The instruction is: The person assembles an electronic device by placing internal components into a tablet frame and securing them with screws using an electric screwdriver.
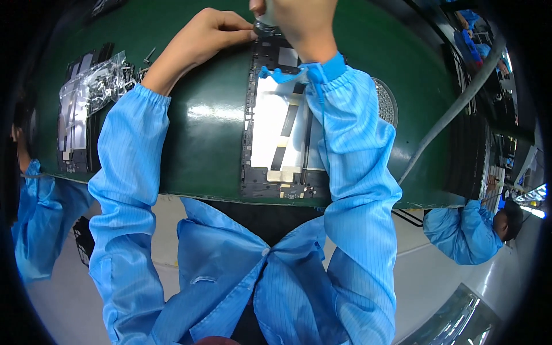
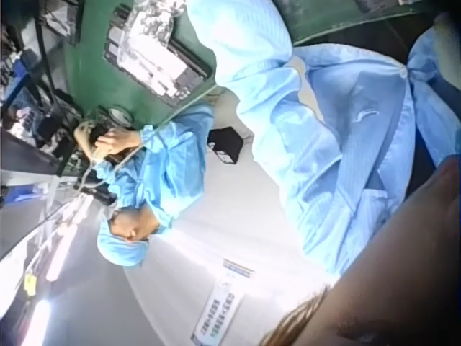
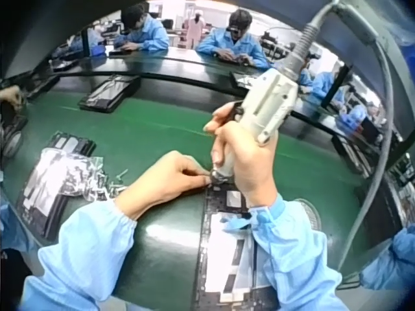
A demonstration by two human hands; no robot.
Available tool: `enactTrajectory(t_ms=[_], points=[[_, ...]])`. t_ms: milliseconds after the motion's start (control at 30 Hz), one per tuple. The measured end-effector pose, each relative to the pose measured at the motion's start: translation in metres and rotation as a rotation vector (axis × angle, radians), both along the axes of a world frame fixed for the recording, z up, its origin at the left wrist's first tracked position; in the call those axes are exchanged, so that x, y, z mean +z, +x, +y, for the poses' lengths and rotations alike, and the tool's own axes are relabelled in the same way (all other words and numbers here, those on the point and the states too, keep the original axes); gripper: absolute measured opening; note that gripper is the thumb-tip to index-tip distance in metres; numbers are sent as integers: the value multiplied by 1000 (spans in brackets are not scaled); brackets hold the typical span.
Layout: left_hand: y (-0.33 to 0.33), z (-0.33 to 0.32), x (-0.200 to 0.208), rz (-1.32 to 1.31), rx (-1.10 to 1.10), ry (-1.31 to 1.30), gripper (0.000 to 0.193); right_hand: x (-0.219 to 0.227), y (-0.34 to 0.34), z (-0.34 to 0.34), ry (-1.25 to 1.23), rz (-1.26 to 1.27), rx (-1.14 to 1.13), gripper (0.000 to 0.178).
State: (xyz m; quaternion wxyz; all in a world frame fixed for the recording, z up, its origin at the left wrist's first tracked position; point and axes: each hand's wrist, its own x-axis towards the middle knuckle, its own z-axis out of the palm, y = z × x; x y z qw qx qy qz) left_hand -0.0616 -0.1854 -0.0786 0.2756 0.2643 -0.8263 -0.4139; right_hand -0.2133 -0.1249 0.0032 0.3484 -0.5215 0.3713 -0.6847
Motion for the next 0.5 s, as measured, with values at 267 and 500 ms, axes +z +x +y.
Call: enactTrajectory(t_ms=[267, 500], points=[[3, 19, 29, 56, 78, 200, 21, 0, -2, -1, 14, 27, -2, 19], [1, 18, 29, 12, 82, 153, 22, -5, -1, -1, 25, 38, 13, 19]])
